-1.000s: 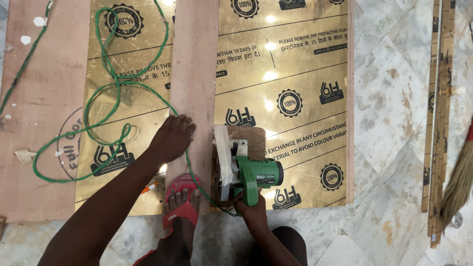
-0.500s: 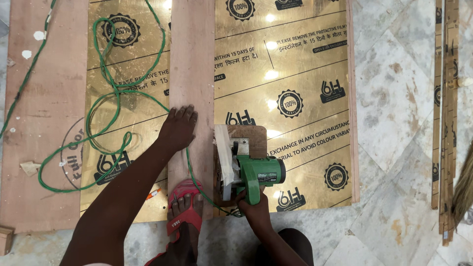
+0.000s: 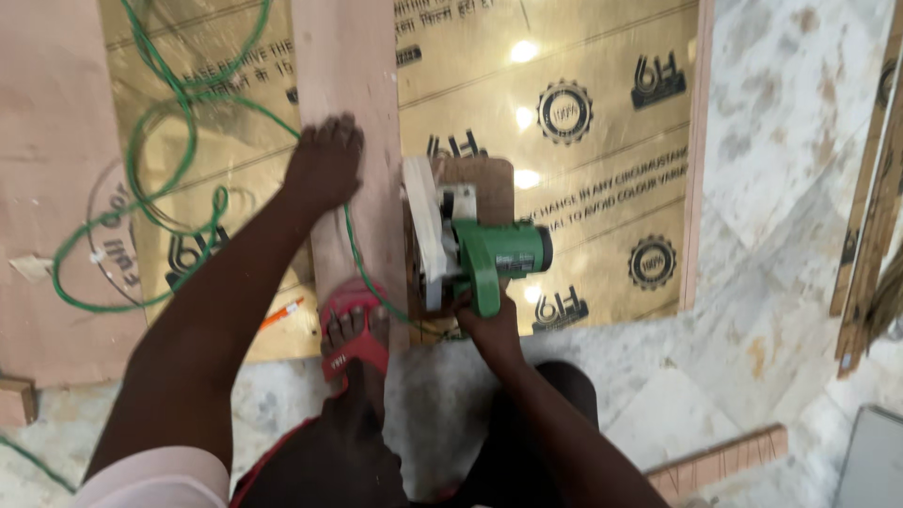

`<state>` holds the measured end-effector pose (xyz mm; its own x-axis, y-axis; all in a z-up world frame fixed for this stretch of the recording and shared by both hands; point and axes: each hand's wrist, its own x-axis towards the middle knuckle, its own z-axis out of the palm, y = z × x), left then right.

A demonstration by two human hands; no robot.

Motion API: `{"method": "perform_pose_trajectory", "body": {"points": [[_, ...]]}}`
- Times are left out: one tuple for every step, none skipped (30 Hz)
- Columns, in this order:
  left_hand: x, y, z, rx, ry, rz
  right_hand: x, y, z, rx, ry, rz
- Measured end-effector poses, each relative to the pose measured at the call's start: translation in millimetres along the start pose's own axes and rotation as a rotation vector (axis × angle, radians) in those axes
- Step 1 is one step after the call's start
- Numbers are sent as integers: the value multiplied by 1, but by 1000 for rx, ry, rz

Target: The person uses a green circular saw to cut a long strip of light-colored wood placed on a gold protective film. The person guides the saw steadily along the length of the wood, creating a straight cut. After finishing the cut, the person lifts the saw and moves it away from the workpiece.

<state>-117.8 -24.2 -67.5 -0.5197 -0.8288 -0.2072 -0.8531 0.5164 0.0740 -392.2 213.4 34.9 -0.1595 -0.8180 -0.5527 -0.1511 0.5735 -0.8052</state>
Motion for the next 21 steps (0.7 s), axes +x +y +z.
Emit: {"method": "perform_pose_trajectory", "body": {"points": [[1,-1,-1,-13,4,1,2,-2,0,-18,-3,-35],[-1,1,-1,-19,-4,6,1,-4,0,-37,-7,-70],[-2,0,-4,-20,-5,8,2,-6,1,-38,2,-56],[-3,1,-6,-20,-5,10,1,-8,3,-39,12,-42],[-4,1,-7,-17,-3,10,2,-11,3,-41,21,-34],[-4,2,-9,-14,0,10,3,-13,4,-33,19,-29],[-5,2,-10,-12,3,10,3,-14,4,-26,16,-24],[-5,3,-10,-12,7,13,3,-15,4,-18,14,-20],[-6,3,-10,-13,11,16,4,-16,4,-13,8,-22],[-6,3,-10,-13,15,18,5,-16,3,-7,2,-25],[-6,3,-10,-13,16,17,6,-15,3,-1,-3,-28],[-6,3,-9,-14,17,15,6,-14,3,17,0,-16],[-5,3,-9,-14,19,13,7,-14,4,36,3,-6],[-6,3,-8,-10,17,16,7,-13,4,54,5,4],[-6,3,-8,-6,16,17,9,-12,4,40,6,-16],[-7,3,-8,-1,15,19,10,-12,4,27,6,-37],[-6,2,-8,-2,14,19,11,-11,4,14,6,-59],[-6,3,-8,-3,12,19,12,-11,4,12,7,-69],[-5,3,-8,-5,11,18,13,-10,3,9,7,-79],[-5,3,-9,-15,3,17,13,-10,3,7,8,-90],[-5,3,-10,-25,-5,16,15,-9,3,12,7,-82]]}}
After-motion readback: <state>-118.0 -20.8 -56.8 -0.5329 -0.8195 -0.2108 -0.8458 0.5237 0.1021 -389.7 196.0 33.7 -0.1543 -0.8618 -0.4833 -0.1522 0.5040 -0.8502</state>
